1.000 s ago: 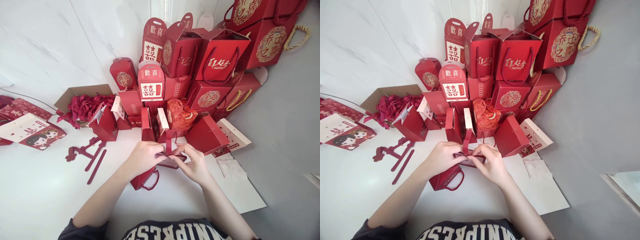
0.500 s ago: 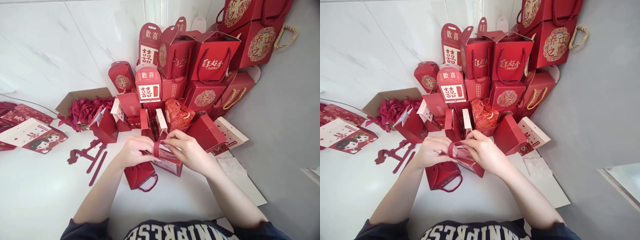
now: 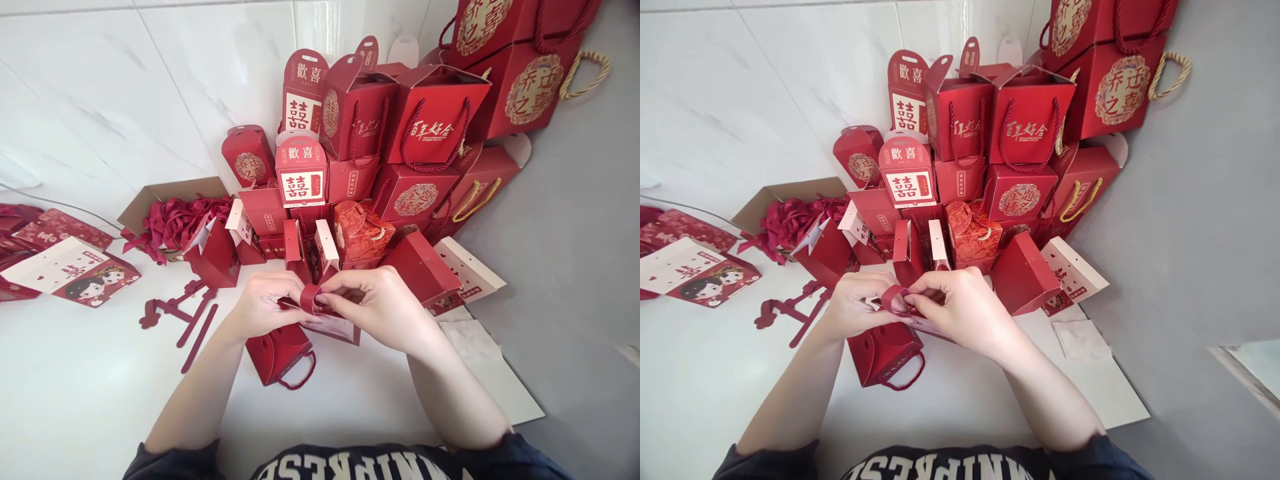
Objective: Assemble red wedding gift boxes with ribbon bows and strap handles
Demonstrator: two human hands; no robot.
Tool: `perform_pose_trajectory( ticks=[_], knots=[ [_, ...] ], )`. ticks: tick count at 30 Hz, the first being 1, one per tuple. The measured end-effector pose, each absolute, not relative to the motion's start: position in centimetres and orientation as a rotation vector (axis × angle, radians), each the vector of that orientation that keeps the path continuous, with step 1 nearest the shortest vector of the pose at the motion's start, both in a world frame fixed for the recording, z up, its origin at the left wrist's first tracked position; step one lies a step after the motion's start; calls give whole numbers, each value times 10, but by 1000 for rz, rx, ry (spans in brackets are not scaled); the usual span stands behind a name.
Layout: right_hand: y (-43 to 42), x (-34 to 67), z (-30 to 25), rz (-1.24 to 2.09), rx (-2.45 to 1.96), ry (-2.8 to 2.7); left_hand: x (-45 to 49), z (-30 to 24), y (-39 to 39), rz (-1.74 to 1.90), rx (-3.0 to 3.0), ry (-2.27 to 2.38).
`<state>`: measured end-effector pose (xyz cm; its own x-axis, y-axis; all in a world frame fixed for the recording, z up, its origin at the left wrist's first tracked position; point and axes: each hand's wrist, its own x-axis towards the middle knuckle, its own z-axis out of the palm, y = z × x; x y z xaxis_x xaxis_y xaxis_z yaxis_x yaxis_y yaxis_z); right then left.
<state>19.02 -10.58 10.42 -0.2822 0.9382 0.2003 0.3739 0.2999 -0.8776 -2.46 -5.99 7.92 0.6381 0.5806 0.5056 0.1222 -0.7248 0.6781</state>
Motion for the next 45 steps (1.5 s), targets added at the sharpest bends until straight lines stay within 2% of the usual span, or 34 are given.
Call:
perform_pose_trajectory(
  ticks=[16,37,45],
  knots=[
    [-110,194,108,790,-1231,-2014,-22,83,-61,952,2307,654],
    [-94,209,107,1158,-971,-2083,-24,87,-64,879,2131,644],
    [-80,209,96,1355,-623,-2202,-24,84,-64,712,2089,423]
  ],
)
